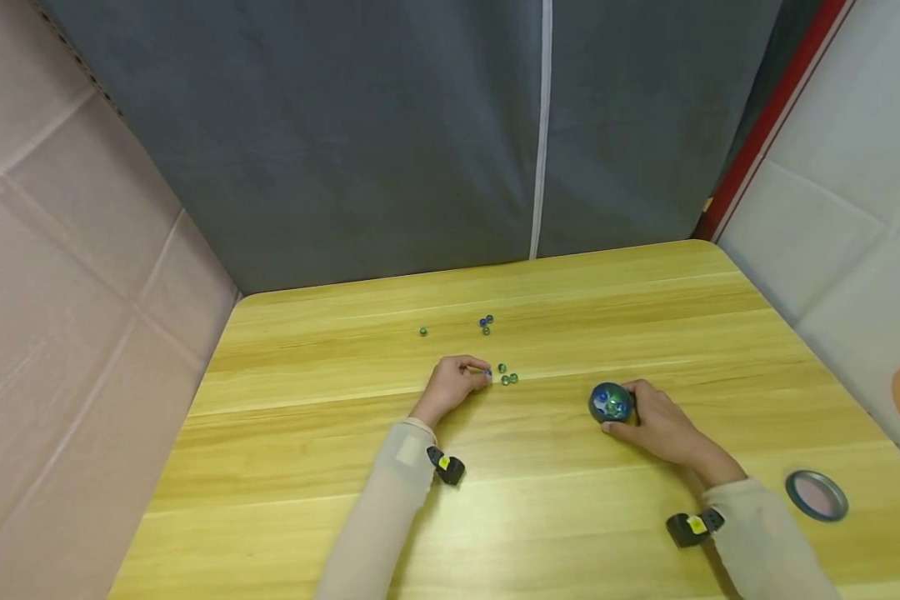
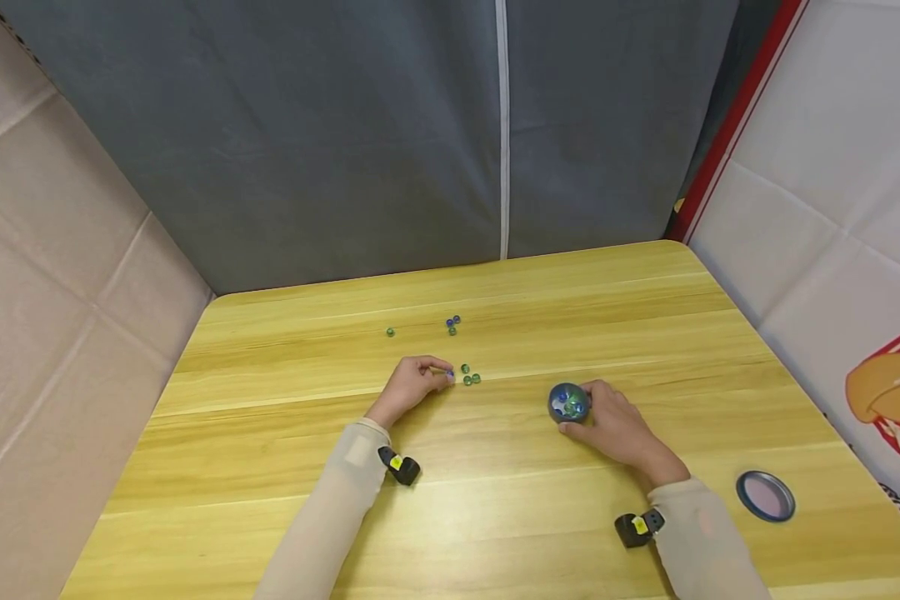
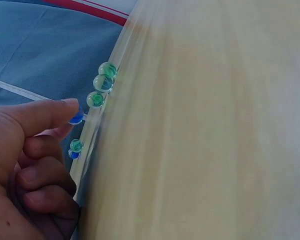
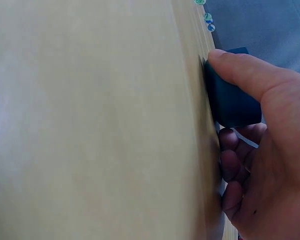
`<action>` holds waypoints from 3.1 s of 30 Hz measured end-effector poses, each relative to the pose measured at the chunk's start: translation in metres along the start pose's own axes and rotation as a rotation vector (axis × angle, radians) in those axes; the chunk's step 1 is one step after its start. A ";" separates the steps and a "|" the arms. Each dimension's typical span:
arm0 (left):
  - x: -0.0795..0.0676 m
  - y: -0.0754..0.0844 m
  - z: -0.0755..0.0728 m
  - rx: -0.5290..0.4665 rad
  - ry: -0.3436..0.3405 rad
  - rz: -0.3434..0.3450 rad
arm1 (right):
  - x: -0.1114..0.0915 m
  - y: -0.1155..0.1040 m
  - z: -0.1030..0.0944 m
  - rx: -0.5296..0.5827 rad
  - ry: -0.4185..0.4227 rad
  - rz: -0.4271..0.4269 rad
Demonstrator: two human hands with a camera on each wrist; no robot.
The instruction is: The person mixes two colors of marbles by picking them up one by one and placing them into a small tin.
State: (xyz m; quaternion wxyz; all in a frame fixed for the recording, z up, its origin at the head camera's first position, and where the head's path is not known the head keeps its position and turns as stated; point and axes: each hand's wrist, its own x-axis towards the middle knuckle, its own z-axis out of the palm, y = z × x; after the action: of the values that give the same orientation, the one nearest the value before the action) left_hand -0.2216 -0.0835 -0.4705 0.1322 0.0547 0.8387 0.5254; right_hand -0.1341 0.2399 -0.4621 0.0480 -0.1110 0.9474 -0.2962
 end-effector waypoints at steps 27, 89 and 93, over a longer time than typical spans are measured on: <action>0.000 0.037 0.032 -0.105 -0.092 0.063 | 0.001 0.000 -0.001 0.002 -0.001 0.004; -0.005 0.073 0.126 0.048 -0.215 0.187 | 0.001 0.000 -0.001 0.000 -0.010 -0.002; -0.004 0.069 0.128 0.061 -0.212 0.185 | 0.000 0.000 -0.001 0.005 -0.012 -0.003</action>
State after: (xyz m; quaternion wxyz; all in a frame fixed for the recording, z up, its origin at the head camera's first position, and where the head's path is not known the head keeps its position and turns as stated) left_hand -0.1856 0.0572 -0.4611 0.1692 0.1907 0.8270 0.5010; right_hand -0.1344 0.2400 -0.4611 0.0538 -0.1141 0.9462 -0.2981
